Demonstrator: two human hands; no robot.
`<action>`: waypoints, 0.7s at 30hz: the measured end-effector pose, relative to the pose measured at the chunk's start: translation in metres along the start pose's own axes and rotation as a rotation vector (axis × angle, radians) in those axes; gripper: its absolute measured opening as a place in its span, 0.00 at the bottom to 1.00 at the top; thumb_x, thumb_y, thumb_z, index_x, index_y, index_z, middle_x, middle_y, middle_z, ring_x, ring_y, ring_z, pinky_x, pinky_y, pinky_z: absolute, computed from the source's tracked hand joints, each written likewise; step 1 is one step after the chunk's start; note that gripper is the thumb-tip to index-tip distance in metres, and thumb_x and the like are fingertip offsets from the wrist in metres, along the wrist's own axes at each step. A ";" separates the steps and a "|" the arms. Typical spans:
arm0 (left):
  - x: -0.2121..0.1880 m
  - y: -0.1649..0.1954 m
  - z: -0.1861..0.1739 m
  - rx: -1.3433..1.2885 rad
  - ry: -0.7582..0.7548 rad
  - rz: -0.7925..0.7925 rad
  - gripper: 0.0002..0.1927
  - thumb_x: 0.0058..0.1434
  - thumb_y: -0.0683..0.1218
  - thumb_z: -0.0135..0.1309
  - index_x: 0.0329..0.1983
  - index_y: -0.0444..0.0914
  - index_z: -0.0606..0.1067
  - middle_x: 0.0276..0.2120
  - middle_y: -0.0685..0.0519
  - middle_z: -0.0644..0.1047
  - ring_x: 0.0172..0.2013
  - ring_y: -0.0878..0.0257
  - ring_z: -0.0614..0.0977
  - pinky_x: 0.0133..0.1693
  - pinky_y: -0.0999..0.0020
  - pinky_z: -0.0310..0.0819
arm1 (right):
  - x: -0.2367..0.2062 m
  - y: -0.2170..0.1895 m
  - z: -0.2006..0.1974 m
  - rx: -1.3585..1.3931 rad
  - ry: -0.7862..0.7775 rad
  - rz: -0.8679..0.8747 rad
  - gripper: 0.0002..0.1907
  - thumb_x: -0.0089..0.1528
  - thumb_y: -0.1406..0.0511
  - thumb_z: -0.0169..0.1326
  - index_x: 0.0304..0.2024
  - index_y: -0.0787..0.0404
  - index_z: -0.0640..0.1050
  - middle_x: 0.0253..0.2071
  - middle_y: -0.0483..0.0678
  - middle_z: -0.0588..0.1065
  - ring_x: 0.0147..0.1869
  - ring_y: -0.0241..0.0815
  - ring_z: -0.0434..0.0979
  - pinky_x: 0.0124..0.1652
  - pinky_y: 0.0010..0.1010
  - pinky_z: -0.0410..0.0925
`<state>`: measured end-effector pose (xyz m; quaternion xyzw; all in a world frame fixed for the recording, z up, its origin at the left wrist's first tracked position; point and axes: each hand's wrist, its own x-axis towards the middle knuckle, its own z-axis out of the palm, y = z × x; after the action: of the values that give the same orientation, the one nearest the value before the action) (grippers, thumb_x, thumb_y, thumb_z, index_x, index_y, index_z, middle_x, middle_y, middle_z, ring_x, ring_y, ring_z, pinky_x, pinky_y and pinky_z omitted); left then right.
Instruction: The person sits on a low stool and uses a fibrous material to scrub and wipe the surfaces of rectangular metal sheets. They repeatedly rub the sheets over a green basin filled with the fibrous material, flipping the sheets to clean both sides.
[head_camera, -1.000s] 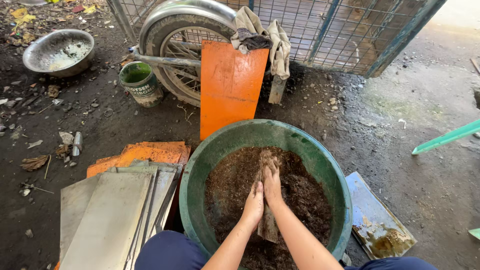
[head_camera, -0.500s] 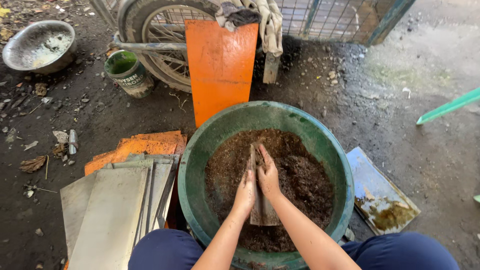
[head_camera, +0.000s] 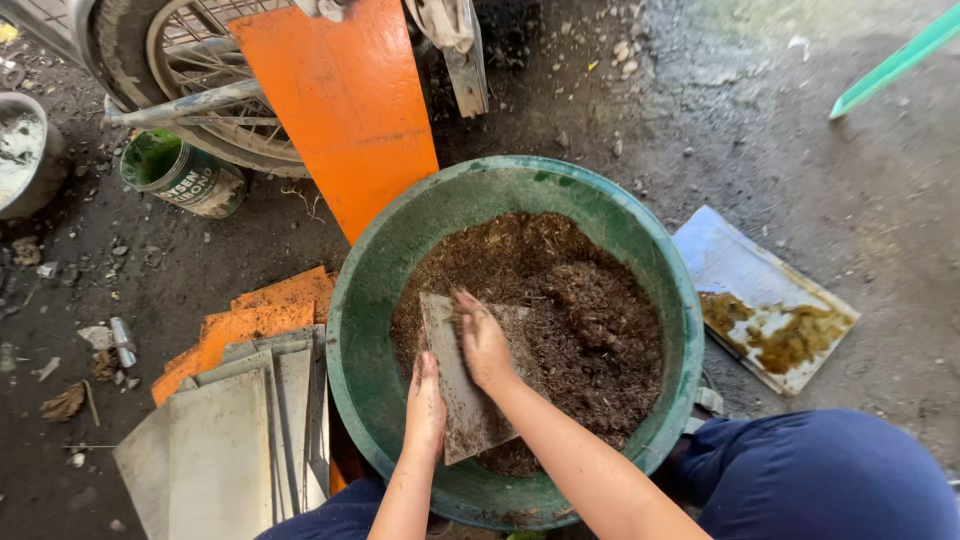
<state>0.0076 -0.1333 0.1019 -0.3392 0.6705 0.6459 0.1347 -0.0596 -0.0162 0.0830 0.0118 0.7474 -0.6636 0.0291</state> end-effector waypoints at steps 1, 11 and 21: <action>0.006 0.001 0.003 0.063 0.039 -0.060 0.46 0.64 0.72 0.36 0.78 0.42 0.50 0.76 0.49 0.55 0.73 0.55 0.56 0.68 0.55 0.51 | 0.007 0.021 -0.008 0.105 -0.005 0.071 0.25 0.73 0.56 0.35 0.68 0.57 0.69 0.67 0.51 0.73 0.72 0.50 0.70 0.73 0.37 0.55; 0.090 -0.018 0.035 -0.007 0.127 -0.019 0.47 0.63 0.70 0.42 0.76 0.36 0.56 0.74 0.48 0.60 0.73 0.55 0.61 0.69 0.60 0.51 | 0.092 0.214 -0.071 -0.220 0.035 0.114 0.26 0.66 0.72 0.37 0.68 0.61 0.68 0.73 0.56 0.64 0.77 0.52 0.60 0.74 0.40 0.51; 0.108 -0.019 0.021 -0.072 0.151 0.079 0.38 0.68 0.63 0.43 0.69 0.31 0.66 0.68 0.45 0.69 0.65 0.55 0.70 0.64 0.63 0.60 | 0.122 0.255 -0.137 -1.013 -0.424 -0.104 0.34 0.62 0.70 0.38 0.73 0.67 0.57 0.76 0.54 0.51 0.76 0.50 0.56 0.66 0.43 0.57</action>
<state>-0.0647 -0.1426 0.0174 -0.3648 0.6679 0.6471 0.0457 -0.1707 0.1480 -0.1608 -0.1744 0.9507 -0.2094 0.1482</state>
